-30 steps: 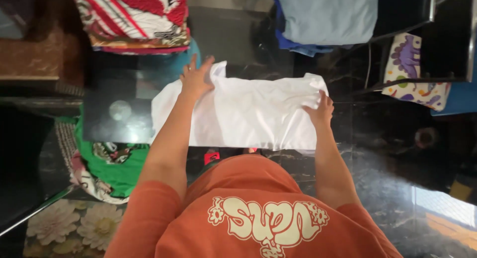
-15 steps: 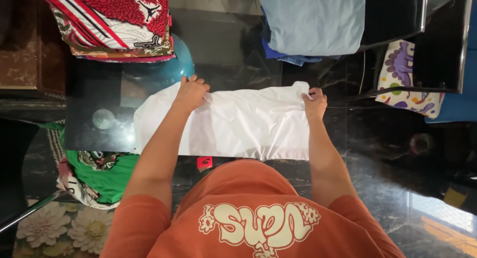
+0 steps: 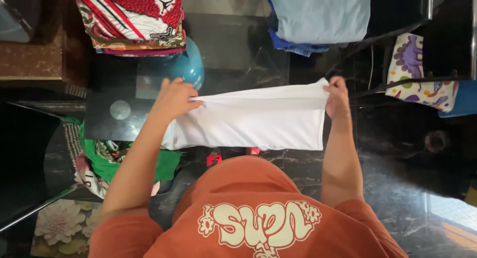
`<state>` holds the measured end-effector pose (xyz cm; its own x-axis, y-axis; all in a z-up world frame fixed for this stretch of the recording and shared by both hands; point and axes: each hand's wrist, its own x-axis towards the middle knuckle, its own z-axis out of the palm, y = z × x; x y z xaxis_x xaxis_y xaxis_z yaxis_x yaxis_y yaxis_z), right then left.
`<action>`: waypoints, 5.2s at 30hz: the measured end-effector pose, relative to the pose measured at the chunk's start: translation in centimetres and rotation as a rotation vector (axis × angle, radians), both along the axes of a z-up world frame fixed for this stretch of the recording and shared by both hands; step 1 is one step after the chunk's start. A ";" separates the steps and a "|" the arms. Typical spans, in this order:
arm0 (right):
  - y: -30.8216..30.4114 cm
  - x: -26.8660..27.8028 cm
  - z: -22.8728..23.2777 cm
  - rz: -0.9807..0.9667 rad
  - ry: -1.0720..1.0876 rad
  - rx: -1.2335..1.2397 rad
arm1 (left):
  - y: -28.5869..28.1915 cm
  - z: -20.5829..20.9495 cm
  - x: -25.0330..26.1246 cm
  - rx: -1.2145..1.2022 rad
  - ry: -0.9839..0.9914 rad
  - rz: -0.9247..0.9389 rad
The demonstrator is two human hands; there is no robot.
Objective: Folding various shirts and a jersey on a glass table.
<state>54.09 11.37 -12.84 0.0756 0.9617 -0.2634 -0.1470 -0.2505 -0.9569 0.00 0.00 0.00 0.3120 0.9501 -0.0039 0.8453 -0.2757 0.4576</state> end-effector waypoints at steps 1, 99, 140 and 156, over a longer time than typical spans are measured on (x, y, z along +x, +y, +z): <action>-0.8 -1.1 3.1 0.044 0.257 0.047 | -0.6 1.6 -0.2 0.095 0.041 -0.015; 6.8 -36.6 -4.9 0.451 -0.248 0.300 | -17.3 -19.7 -7.5 -0.182 -1.044 0.886; 0.4 -48.1 1.3 1.001 -1.333 1.558 | -9.8 -13.6 -4.8 0.166 -0.102 0.849; -7.5 -8.5 -1.3 -0.066 -1.037 0.140 | 1.8 -18.2 -5.0 0.038 -0.300 0.799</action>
